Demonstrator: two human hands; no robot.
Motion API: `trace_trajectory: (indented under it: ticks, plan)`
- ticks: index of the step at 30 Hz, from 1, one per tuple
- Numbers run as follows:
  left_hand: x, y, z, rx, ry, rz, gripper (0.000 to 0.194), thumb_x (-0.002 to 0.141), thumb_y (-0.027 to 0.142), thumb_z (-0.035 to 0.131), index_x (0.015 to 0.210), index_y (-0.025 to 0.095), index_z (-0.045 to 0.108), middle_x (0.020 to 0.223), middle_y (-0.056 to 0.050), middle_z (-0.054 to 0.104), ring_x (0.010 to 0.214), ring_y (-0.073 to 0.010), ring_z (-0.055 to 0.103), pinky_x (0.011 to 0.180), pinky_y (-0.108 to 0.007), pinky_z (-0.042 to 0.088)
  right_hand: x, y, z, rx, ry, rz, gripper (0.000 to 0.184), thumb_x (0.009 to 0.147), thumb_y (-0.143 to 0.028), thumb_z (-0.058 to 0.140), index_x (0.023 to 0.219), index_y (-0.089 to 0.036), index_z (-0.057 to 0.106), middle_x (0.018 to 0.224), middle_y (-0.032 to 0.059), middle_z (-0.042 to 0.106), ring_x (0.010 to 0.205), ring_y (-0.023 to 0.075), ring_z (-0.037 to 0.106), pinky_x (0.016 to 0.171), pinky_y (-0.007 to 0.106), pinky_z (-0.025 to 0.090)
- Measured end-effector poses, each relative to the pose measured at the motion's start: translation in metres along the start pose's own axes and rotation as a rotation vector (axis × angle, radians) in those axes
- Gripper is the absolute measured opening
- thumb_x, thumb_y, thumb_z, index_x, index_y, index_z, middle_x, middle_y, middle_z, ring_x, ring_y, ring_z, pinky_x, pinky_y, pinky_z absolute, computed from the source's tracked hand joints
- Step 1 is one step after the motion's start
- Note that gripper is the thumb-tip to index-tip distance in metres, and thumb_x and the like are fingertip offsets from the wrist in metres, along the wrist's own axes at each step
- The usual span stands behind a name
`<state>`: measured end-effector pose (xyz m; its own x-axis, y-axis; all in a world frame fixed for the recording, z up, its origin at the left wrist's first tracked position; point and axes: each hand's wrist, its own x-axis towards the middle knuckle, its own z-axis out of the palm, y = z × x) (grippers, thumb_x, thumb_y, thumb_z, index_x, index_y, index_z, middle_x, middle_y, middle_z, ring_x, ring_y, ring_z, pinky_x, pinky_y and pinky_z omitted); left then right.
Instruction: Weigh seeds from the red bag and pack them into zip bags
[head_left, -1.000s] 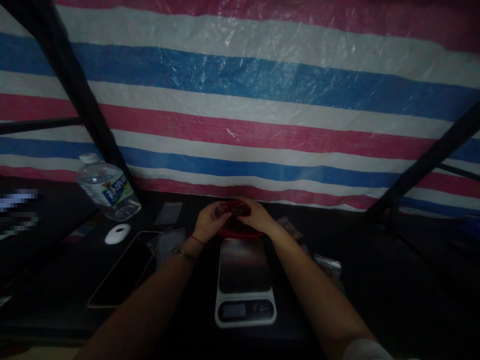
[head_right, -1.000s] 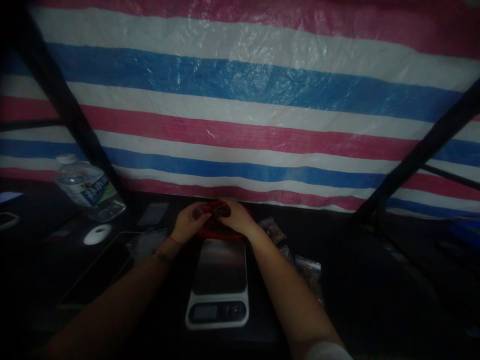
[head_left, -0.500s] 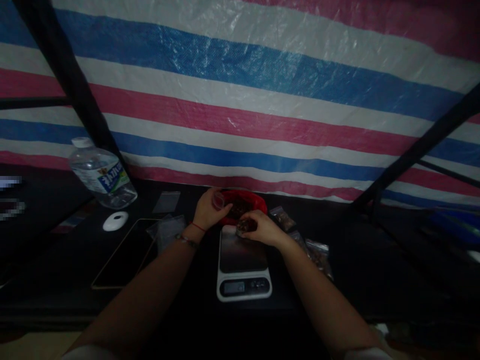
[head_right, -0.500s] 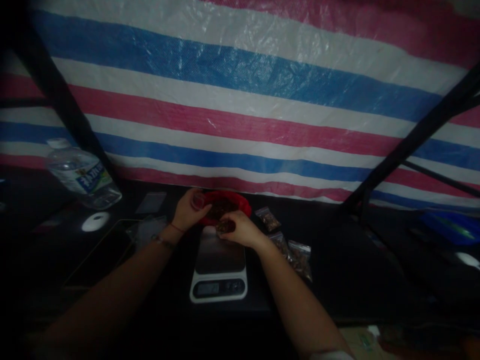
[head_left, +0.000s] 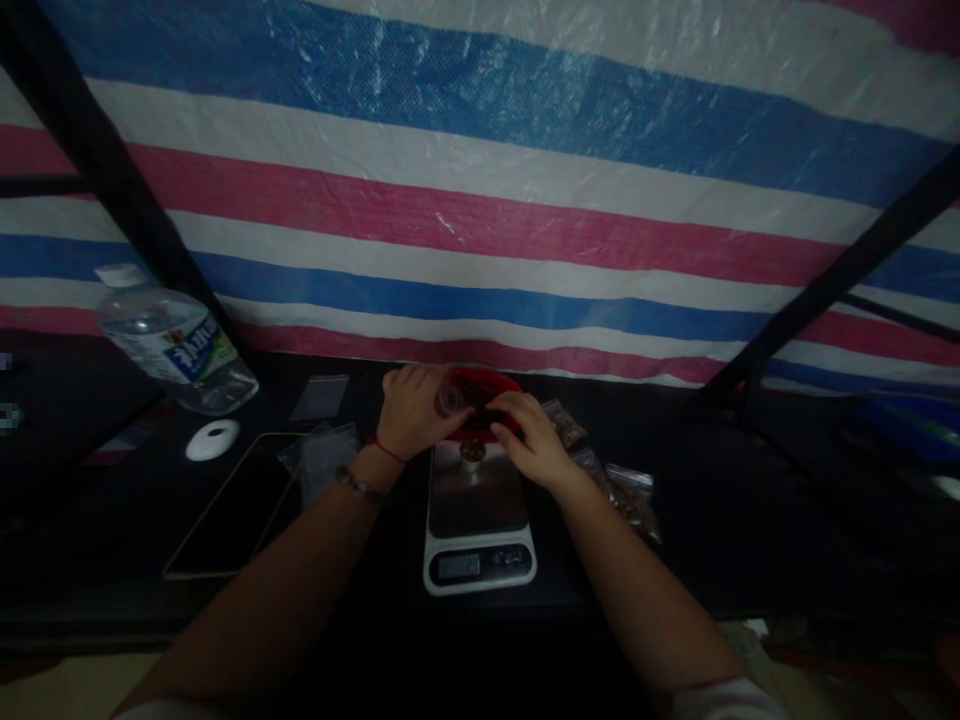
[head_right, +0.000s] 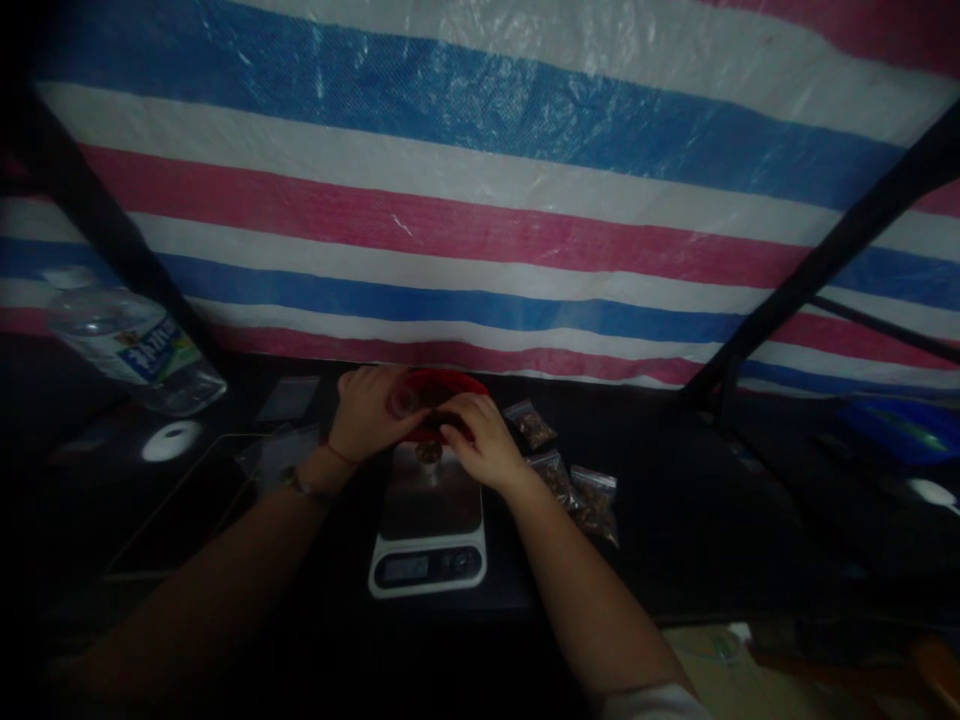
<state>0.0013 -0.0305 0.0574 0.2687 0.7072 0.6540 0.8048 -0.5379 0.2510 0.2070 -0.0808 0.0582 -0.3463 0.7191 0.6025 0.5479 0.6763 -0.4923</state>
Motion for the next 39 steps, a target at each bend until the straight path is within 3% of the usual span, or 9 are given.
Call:
trace_trajectory:
  ticks: [6,10,13,16,20,27,32,36,39]
  plan:
    - [-0.005,0.027,-0.007,-0.053,-0.077,0.209,0.058,0.069,0.047,0.066,0.121,0.022,0.058,0.110,-0.010,0.065,0.103,-0.0307,0.052,0.094,-0.048,0.029,0.001,-0.008,0.005,0.009,-0.044,-0.031,0.023,0.092,-0.021,0.046,0.105,-0.023,0.065,0.113,0.0062,0.064,0.112,0.0190,0.054,0.099,0.037,0.041]
    - [-0.009,0.039,-0.006,-0.095,-0.157,0.255,0.050,0.073,0.043,0.063,0.118,0.021,0.060,0.110,-0.010,0.065,0.103,-0.0292,0.052,0.093,-0.047,0.030,0.001,-0.004,0.005,0.014,-0.116,0.001,0.020,0.086,-0.013,0.050,0.081,-0.020,0.067,0.084,0.0031,0.067,0.088,0.0171,0.060,0.083,0.031,0.047]
    - [-0.011,0.044,-0.004,-0.115,-0.194,0.293,0.050,0.074,0.042,0.061,0.119,0.020,0.058,0.112,-0.010,0.065,0.104,-0.0281,0.053,0.092,-0.045,0.032,0.000,0.000,0.006,-0.010,-0.092,0.033,0.020,0.082,-0.010,0.052,0.070,-0.019,0.066,0.072,0.0015,0.064,0.074,0.0151,0.059,0.073,0.028,0.047]
    - [-0.011,0.042,-0.004,-0.125,-0.174,0.323,0.055,0.075,0.044,0.061,0.123,0.018,0.055,0.111,-0.010,0.065,0.104,-0.0276,0.054,0.093,-0.045,0.032,-0.001,0.003,0.008,-0.020,-0.042,0.051,0.015,0.077,-0.010,0.056,0.081,-0.019,0.067,0.080,0.0021,0.066,0.077,0.0161,0.061,0.074,0.029,0.049]
    - [-0.010,0.033,-0.003,-0.130,-0.147,0.381,0.057,0.075,0.048,0.060,0.123,0.019,0.055,0.110,-0.011,0.065,0.103,-0.0282,0.054,0.092,-0.046,0.034,-0.001,0.006,0.009,-0.064,-0.015,-0.049,0.021,0.071,-0.011,0.064,0.090,-0.019,0.067,0.092,0.0058,0.067,0.091,0.0206,0.061,0.081,0.034,0.050]
    - [-0.007,0.023,-0.002,-0.162,-0.132,0.484,0.064,0.074,0.060,0.058,0.122,0.019,0.055,0.110,-0.010,0.066,0.103,-0.0256,0.057,0.092,-0.042,0.038,-0.001,0.004,0.002,-0.079,-0.015,-0.111,0.008,0.076,-0.019,0.064,0.084,-0.019,0.064,0.083,0.0045,0.064,0.084,0.0198,0.059,0.076,0.034,0.051]
    - [-0.008,0.021,0.000,-0.141,-0.033,0.411,0.062,0.074,0.062,0.058,0.117,0.018,0.058,0.104,-0.010,0.067,0.100,-0.0252,0.059,0.090,-0.041,0.040,-0.001,0.006,0.000,0.029,0.101,-0.154,0.013,0.088,-0.021,0.049,0.095,-0.021,0.060,0.095,0.0065,0.063,0.094,0.0203,0.058,0.085,0.038,0.049]
    - [-0.006,0.007,0.001,-0.057,0.040,0.220,0.064,0.072,0.064,0.058,0.114,0.017,0.058,0.106,-0.012,0.066,0.101,-0.0278,0.059,0.090,-0.042,0.040,-0.001,0.014,0.000,0.024,0.232,-0.066,0.018,0.093,-0.024,0.042,0.094,-0.022,0.059,0.092,0.0061,0.062,0.092,0.0200,0.058,0.085,0.039,0.048]
    - [-0.002,-0.010,0.004,0.011,0.052,0.056,0.064,0.073,0.062,0.058,0.117,0.016,0.056,0.110,-0.012,0.063,0.106,-0.0302,0.057,0.092,-0.043,0.038,0.000,0.019,-0.001,0.007,0.208,-0.046,0.019,0.093,-0.024,0.041,0.094,-0.021,0.060,0.092,0.0064,0.063,0.093,0.0200,0.059,0.085,0.039,0.048]
